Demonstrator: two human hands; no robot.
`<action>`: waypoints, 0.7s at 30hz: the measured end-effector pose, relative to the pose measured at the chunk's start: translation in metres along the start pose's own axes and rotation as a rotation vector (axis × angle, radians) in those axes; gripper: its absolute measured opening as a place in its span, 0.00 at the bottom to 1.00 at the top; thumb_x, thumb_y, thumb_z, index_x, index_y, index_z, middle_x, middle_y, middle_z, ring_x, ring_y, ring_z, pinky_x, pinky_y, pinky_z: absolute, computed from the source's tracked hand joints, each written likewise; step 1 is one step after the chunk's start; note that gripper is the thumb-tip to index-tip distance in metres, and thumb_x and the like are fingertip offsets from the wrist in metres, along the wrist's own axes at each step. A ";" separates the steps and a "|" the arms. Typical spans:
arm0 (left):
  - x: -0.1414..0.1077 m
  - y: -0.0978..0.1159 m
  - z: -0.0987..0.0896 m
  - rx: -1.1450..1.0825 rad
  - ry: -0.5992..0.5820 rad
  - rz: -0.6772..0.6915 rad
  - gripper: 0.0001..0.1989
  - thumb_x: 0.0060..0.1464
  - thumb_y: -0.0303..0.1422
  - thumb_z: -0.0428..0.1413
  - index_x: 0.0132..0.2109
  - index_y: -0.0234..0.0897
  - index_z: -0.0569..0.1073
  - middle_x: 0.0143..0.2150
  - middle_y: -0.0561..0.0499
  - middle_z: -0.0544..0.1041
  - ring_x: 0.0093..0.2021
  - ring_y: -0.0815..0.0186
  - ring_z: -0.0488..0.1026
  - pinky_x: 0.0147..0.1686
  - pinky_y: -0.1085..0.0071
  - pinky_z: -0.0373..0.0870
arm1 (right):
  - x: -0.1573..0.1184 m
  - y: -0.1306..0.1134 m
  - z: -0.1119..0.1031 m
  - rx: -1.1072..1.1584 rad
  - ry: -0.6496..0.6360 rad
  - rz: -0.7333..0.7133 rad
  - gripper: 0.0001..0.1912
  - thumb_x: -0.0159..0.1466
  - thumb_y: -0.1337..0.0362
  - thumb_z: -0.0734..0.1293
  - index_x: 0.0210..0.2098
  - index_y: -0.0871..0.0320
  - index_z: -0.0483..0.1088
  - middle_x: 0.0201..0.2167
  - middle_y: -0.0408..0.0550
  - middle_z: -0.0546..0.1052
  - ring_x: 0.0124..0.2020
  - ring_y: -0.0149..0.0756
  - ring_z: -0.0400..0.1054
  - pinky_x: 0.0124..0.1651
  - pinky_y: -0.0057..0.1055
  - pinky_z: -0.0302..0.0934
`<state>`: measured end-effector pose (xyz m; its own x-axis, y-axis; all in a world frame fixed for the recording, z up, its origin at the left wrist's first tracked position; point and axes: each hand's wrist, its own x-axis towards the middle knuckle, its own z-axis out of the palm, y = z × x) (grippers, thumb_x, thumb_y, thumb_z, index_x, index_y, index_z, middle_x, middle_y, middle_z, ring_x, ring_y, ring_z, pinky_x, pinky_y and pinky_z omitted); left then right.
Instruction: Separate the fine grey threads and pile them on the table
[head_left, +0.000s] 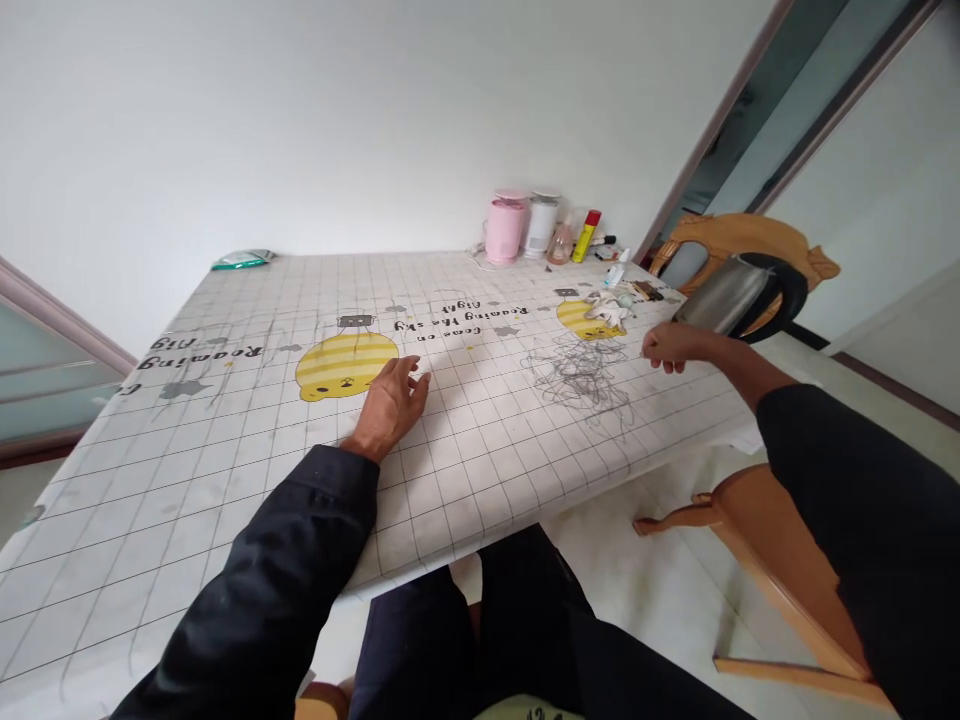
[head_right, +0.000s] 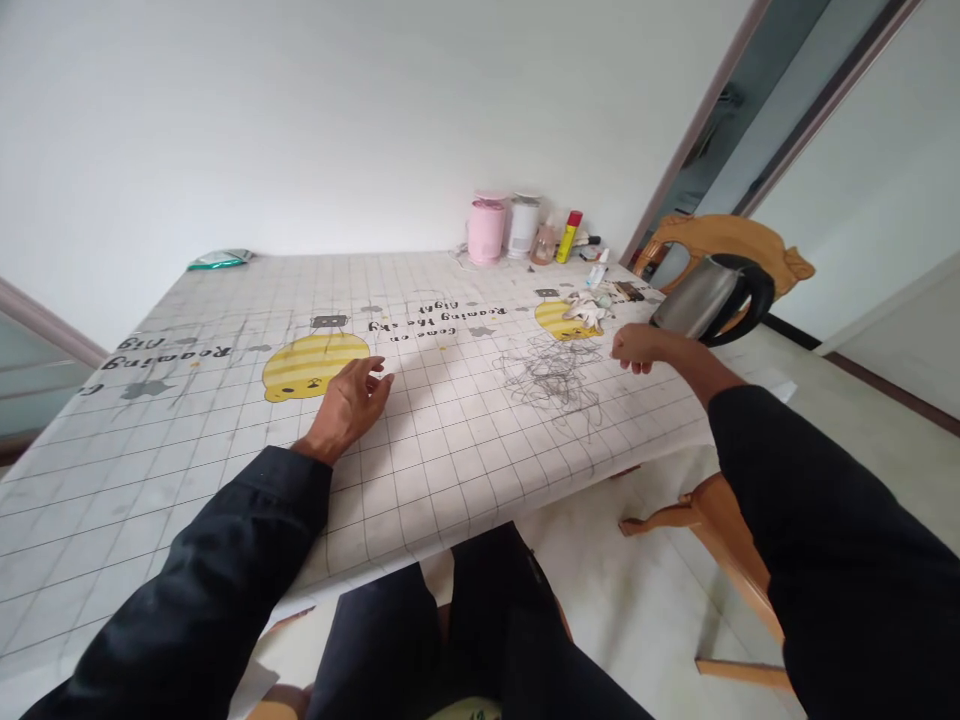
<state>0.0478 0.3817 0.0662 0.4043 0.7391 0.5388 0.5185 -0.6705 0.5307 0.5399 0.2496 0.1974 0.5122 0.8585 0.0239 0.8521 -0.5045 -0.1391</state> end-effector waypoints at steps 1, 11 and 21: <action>0.000 -0.001 0.001 0.003 -0.001 -0.001 0.15 0.72 0.38 0.57 0.59 0.34 0.77 0.53 0.38 0.83 0.37 0.60 0.83 0.46 0.59 0.84 | -0.009 0.008 0.009 -0.005 -0.071 -0.012 0.12 0.68 0.78 0.76 0.27 0.70 0.80 0.26 0.63 0.83 0.26 0.34 0.76 0.36 0.34 0.63; -0.003 0.002 0.001 0.005 -0.013 -0.008 0.15 0.73 0.39 0.56 0.57 0.35 0.77 0.52 0.40 0.83 0.39 0.60 0.83 0.45 0.60 0.83 | -0.080 -0.027 0.133 0.012 0.025 -0.834 0.33 0.82 0.51 0.60 0.81 0.55 0.63 0.84 0.59 0.59 0.85 0.58 0.49 0.83 0.57 0.48; -0.004 0.001 0.000 -0.002 -0.024 -0.025 0.15 0.73 0.39 0.57 0.58 0.34 0.78 0.53 0.39 0.83 0.38 0.60 0.83 0.45 0.59 0.83 | -0.014 0.032 0.152 -0.003 0.087 -0.880 0.30 0.83 0.55 0.55 0.78 0.54 0.70 0.77 0.56 0.72 0.79 0.53 0.63 0.82 0.60 0.54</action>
<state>0.0473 0.3780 0.0645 0.4089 0.7572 0.5093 0.5276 -0.6516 0.5451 0.5436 0.2360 0.0420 -0.3236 0.9257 0.1958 0.9414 0.3359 -0.0319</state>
